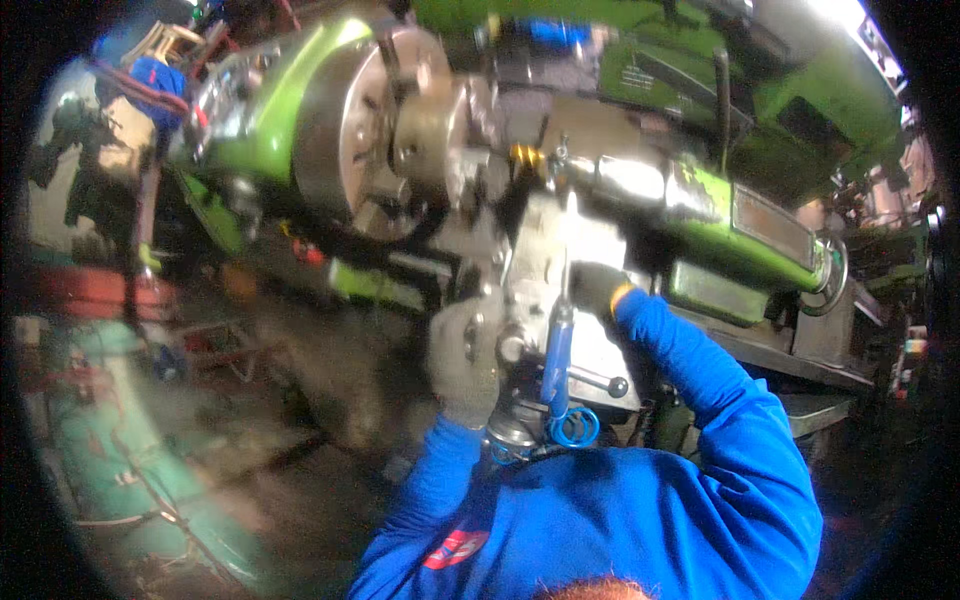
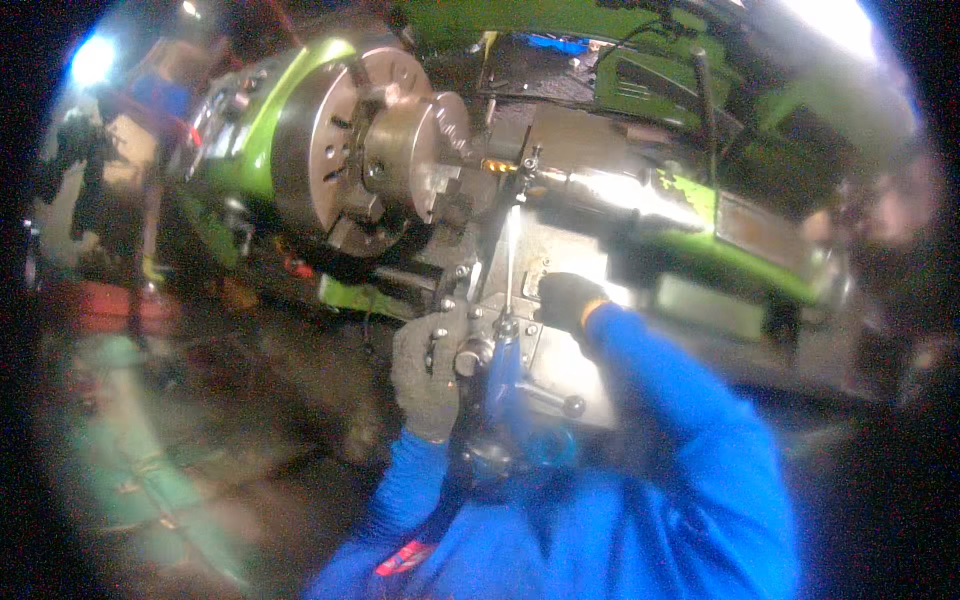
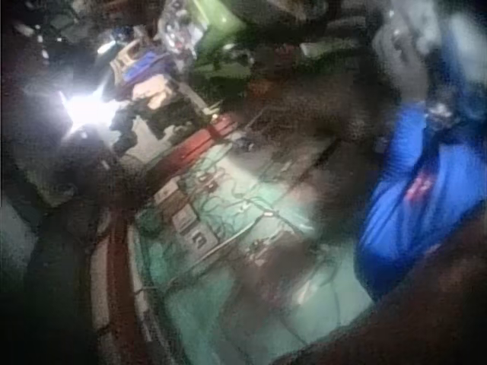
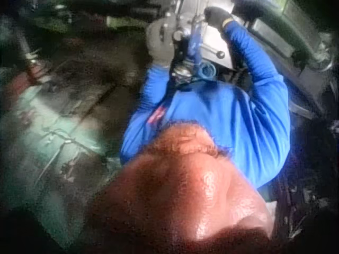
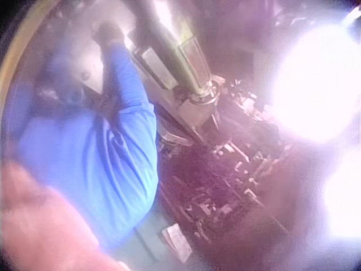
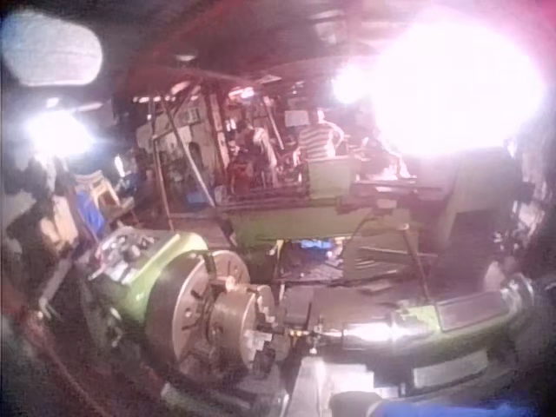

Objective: The person operates a large green lathe machine, using both hands to manipulate the controls and adjust the tool head while the metal workpiece rotates.

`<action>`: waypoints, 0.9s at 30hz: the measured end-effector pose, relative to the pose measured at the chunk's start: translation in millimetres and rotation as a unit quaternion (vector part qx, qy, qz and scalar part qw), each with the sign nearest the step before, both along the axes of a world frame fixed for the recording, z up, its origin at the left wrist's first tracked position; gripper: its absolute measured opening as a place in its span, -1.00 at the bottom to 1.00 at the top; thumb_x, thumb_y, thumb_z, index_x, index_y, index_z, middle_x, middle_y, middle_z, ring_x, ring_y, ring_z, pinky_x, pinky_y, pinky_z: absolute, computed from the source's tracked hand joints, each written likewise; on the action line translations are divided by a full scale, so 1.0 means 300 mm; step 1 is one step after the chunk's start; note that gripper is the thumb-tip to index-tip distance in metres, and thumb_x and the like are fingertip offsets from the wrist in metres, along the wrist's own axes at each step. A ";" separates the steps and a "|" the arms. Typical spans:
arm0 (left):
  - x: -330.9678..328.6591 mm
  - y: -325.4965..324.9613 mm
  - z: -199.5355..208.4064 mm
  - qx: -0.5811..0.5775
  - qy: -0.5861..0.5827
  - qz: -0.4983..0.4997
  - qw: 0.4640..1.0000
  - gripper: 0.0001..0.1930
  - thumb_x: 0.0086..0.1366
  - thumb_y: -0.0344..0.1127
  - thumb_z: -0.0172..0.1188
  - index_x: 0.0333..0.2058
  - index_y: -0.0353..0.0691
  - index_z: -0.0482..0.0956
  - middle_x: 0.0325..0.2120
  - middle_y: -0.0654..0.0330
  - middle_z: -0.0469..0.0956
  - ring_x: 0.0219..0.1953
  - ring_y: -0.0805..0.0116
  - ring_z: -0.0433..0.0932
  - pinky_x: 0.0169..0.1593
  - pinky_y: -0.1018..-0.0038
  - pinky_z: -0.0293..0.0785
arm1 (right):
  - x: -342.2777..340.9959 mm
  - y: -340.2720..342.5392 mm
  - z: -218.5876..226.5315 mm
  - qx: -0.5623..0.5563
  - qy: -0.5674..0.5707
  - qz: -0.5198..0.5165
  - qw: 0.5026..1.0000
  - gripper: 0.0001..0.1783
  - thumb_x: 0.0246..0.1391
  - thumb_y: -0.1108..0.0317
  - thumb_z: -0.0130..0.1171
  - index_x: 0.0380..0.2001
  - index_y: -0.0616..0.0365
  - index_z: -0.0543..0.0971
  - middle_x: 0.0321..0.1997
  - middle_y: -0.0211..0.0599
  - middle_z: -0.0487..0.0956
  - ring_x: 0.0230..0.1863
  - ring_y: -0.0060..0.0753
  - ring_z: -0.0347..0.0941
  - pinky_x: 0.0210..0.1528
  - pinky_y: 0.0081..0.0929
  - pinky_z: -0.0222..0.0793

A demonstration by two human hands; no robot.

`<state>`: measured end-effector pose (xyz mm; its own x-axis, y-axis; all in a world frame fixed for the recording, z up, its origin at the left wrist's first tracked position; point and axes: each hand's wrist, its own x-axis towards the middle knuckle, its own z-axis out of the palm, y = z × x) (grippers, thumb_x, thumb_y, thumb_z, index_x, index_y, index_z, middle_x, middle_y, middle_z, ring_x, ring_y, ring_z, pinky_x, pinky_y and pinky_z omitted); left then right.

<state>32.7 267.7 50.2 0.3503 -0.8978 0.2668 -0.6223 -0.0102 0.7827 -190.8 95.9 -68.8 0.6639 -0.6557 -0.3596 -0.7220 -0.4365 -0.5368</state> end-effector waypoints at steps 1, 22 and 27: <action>0.002 0.001 -0.020 -0.014 0.020 0.002 1.000 -0.70 0.40 -0.24 0.21 0.00 -0.28 0.57 -0.06 -0.04 0.56 0.01 0.00 0.52 0.16 0.20 0.43 | -0.041 -0.025 -0.095 -0.015 -0.008 0.024 1.000 -0.75 0.06 0.14 0.36 -0.35 0.08 0.63 -0.32 -0.12 0.67 -0.29 -0.07 0.62 -0.20 -0.16 0.54; 0.082 0.026 -0.080 -0.035 0.116 -0.006 0.993 -0.64 0.32 -0.42 0.23 0.08 -0.31 0.53 -0.01 -0.05 0.56 0.10 0.01 0.48 0.23 0.18 0.37 | 0.133 -0.227 0.606 -0.130 -0.134 -0.169 0.968 -0.74 0.26 0.25 0.24 -0.11 0.20 0.67 -0.21 -0.18 0.72 -0.18 -0.32 0.65 -0.08 -0.36 0.55; 0.082 0.026 -0.076 -0.009 0.135 -0.024 0.990 -0.59 0.35 -0.43 0.18 0.16 -0.31 0.51 0.11 0.00 0.54 0.13 0.04 0.45 0.27 0.21 0.33 | 0.098 -0.483 0.436 -0.232 -0.084 -0.097 0.964 -0.71 0.24 0.17 0.25 -0.08 0.08 0.66 -0.16 -0.19 0.71 -0.13 -0.22 0.66 -0.07 -0.27 0.53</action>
<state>57.4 275.5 27.4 0.3678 -0.9112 0.1856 -0.3892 0.0304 0.9207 -161.3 -48.9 62.0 0.5367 -0.8375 0.1031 -0.7340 -0.5236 -0.4325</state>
